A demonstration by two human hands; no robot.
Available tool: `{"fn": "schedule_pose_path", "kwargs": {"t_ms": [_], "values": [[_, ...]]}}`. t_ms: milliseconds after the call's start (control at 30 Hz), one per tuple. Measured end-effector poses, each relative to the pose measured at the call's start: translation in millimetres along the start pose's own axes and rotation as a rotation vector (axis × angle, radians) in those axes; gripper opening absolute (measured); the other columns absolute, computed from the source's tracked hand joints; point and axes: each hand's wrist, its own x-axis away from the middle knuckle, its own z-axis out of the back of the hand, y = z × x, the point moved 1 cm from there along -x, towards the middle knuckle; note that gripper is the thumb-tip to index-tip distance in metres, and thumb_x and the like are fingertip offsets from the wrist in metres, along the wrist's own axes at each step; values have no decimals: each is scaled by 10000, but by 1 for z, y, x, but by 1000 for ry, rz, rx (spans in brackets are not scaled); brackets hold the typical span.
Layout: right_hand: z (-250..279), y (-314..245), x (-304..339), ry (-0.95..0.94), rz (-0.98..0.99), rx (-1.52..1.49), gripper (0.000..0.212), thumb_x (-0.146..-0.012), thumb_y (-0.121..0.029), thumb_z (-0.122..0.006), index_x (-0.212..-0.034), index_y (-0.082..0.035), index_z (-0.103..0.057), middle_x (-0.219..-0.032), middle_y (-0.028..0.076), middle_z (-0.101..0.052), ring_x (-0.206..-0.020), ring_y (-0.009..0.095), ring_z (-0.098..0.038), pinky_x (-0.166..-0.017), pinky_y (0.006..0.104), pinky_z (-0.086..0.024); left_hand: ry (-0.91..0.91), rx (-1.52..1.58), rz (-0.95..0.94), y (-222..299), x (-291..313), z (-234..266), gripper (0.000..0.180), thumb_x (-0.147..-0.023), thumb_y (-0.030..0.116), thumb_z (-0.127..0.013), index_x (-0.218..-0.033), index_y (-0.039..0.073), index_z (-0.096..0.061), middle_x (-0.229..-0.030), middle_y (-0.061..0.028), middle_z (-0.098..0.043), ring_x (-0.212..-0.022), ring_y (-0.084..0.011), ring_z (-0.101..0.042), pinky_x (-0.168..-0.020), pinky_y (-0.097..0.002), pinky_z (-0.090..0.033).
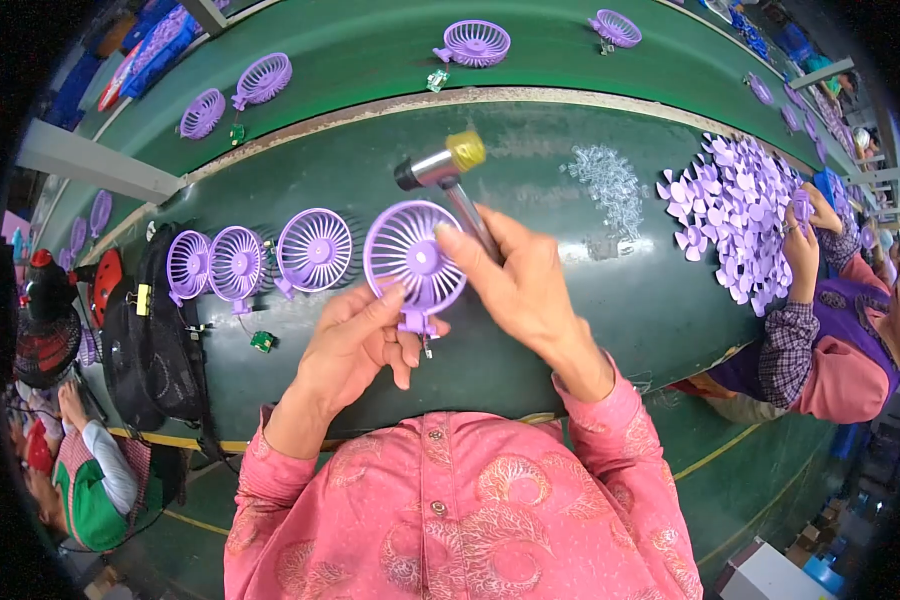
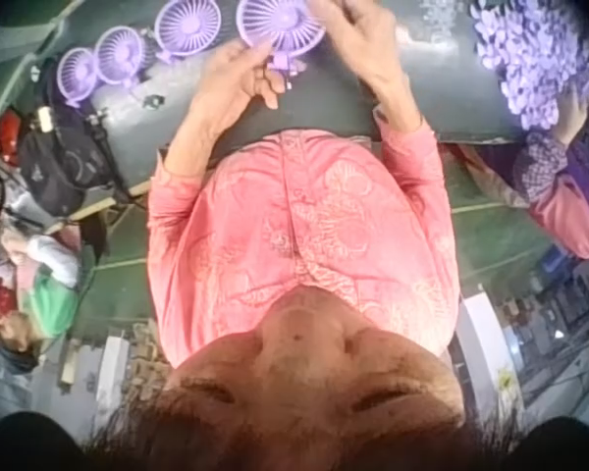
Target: The person assembles small purple plastic fan-like components by securing pieces together with a rubber mallet on a factory assembly line.
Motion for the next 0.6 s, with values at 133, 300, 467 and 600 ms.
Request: {"fn": "schedule_pose_path", "kwargs": {"t_ms": [133,300,467,600], "values": [[-20,11,37,-81,-166,-226,358,-861,-211,-740,-1117,22,-651,-750,45,-686,-674,54,-558,-575,264,-466,98,80,-164,-8,1,-2,277,-999,211,-551,-1153,-14,-507,-900,-127,-643,-672,-176,-657,-484,-286,-563],[-14,11,34,-180,-244,8,216,-870,-129,-721,-1008,29,-671,-763,65,-699,-669,67,-601,-566,243,-468,266,-109,-342,-12,-5,-2,262,-978,192,-587,-1103,-10,-476,-855,-122,-623,-628,-183,-643,-463,-294,-548],[-2,14,35,-318,-395,-175,135,-885,-92,-708,-945,26,-683,-718,42,-688,-665,65,-618,-544,219,-441,289,-169,-402,-19,-8,-1,348,-947,183,-641,-1107,-27,-414,-773,-139,-615,-589,-201,-642,-452,-294,-544],[-5,8,45,-400,-379,-417,137,-915,-77,-663,-996,33,-673,-730,48,-675,-676,73,-621,-575,226,-465,181,-72,-297,-24,-8,3,308,-980,179,-587,-1140,-30,-426,-814,-150,-623,-595,-198,-647,-461,-291,-543]]}}
